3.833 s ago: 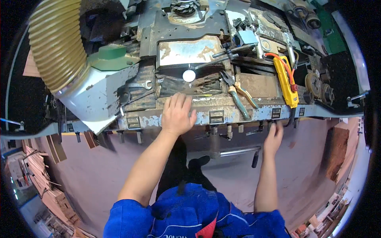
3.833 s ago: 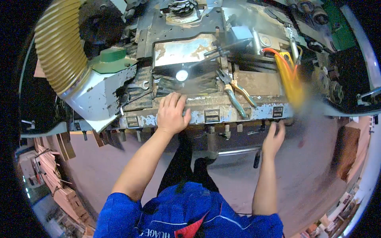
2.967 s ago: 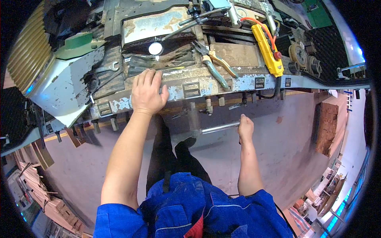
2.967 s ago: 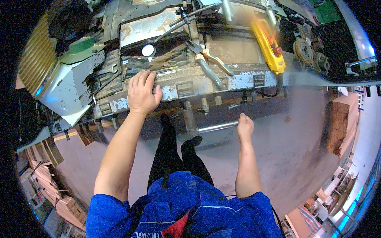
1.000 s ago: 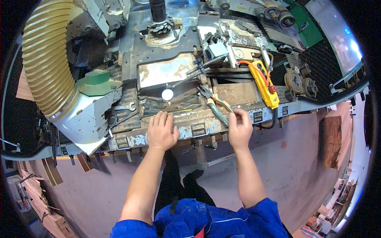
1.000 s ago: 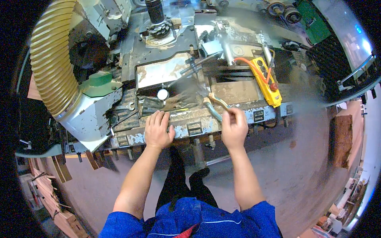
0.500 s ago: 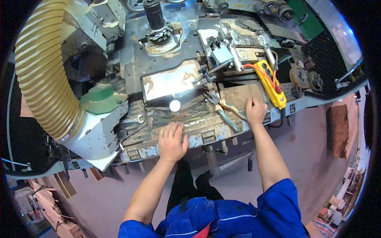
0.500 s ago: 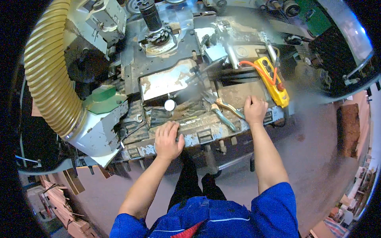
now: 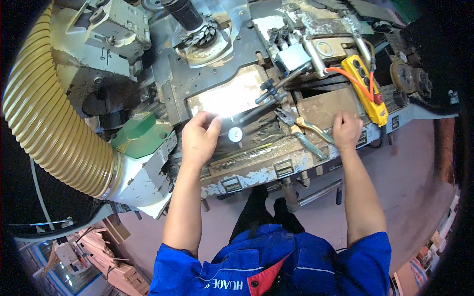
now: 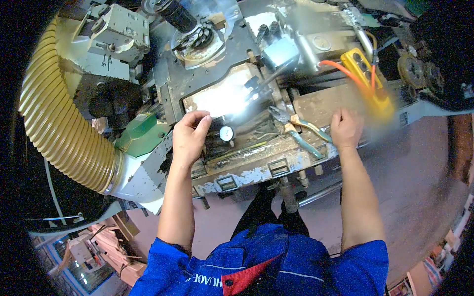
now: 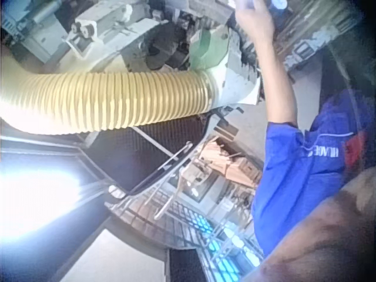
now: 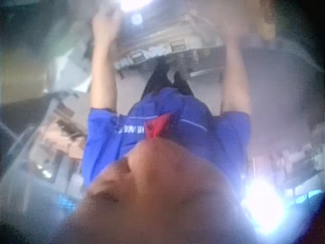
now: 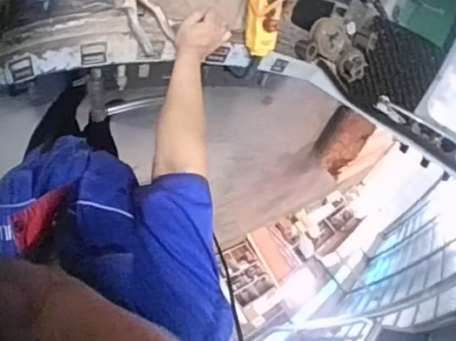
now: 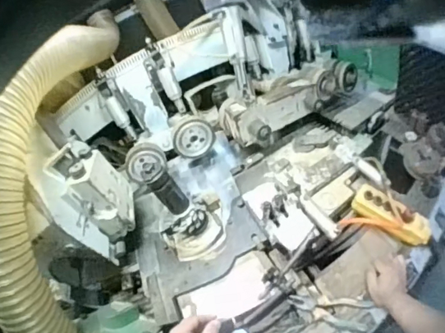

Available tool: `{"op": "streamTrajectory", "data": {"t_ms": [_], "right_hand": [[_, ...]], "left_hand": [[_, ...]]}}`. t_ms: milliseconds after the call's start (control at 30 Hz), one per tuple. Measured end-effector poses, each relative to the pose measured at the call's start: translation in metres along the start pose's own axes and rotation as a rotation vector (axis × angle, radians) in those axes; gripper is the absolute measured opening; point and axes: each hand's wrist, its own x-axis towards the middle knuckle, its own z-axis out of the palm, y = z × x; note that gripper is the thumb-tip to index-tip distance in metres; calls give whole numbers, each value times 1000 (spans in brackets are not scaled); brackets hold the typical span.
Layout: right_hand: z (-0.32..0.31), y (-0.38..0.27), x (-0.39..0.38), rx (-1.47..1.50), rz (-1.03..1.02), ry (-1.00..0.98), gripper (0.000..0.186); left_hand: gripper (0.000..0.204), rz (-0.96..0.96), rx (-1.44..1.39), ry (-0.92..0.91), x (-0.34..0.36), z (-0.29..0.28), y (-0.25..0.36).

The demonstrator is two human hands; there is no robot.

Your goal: The person adjusts components inside a large woodworking machine using pliers, then walks through a warehouse to operate a control panel, feeds a wooden board into the machine, and checks the results.

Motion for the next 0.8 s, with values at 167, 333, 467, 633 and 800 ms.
{"op": "streamTrajectory", "data": {"t_ms": [167, 333, 467, 633, 800], "right_hand": [[-2, -6, 0, 9, 106, -123, 25], [-1, -4, -2, 11, 134, -127, 24], [-3, -7, 0, -31, 167, -178, 23], [-4, -8, 1, -50, 130, -158, 23], [-2, -8, 0, -16, 143, -141, 23]], "left_hand": [[26, -329, -487, -57, -26, 34, -33], [22, -591, -1007, -226, -59, 44, -35], [20, -626, -1074, -223, -72, 57, -25], [19, -630, -1111, -202, -67, 69, -29], [17, -621, -1154, -235, -69, 69, -33]]}}
